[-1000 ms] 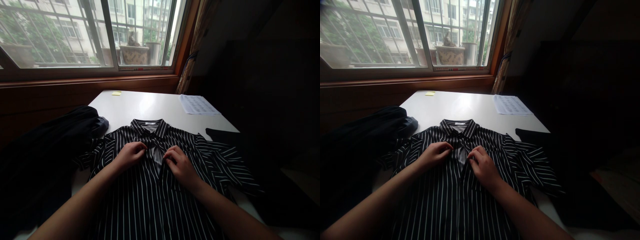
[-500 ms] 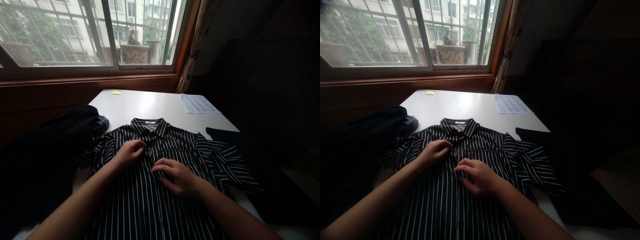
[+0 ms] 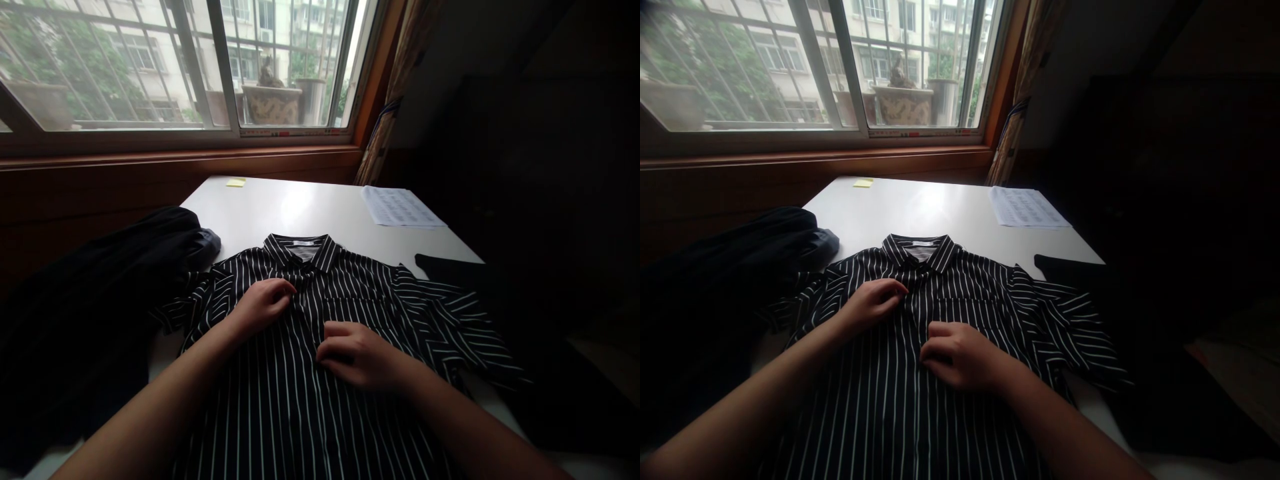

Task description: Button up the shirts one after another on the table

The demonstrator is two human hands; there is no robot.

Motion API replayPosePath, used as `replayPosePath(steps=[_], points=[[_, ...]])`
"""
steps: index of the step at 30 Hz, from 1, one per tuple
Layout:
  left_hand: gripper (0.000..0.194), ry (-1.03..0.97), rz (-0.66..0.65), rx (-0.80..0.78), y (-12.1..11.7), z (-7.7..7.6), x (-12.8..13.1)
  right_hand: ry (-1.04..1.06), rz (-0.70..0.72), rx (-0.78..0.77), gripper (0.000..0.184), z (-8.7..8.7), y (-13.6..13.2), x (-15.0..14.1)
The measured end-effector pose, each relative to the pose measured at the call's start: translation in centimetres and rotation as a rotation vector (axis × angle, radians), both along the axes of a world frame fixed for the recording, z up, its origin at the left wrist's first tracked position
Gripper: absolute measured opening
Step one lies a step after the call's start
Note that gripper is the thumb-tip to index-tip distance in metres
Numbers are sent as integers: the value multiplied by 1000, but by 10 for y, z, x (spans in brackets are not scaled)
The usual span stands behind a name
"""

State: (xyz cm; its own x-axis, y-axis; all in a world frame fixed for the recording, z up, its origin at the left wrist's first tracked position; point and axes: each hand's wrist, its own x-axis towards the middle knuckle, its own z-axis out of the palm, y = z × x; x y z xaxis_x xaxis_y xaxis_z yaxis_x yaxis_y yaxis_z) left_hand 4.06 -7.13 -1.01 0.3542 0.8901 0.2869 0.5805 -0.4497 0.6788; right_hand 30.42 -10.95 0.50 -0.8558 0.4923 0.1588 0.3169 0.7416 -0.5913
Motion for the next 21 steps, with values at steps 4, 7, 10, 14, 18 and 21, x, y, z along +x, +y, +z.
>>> replayPosePath(steps=[4,7,10,14,18,21], points=[[18,2,-29,20,-2,1,0,50,-4,-72,9,0,0,2],[21,53,-122,51,-6,5,0,73,-7,-101,12,1,-1,4],[18,130,-322,112,-11,11,0,54,0,-107,13,4,-1,7],[15,169,-499,149,-19,19,6,26,24,-107,10,6,0,10],[21,180,-584,141,-29,22,16,38,12,-54,10,2,3,12],[20,208,-591,144,-33,21,22,53,9,-3,11,-2,4,13]])
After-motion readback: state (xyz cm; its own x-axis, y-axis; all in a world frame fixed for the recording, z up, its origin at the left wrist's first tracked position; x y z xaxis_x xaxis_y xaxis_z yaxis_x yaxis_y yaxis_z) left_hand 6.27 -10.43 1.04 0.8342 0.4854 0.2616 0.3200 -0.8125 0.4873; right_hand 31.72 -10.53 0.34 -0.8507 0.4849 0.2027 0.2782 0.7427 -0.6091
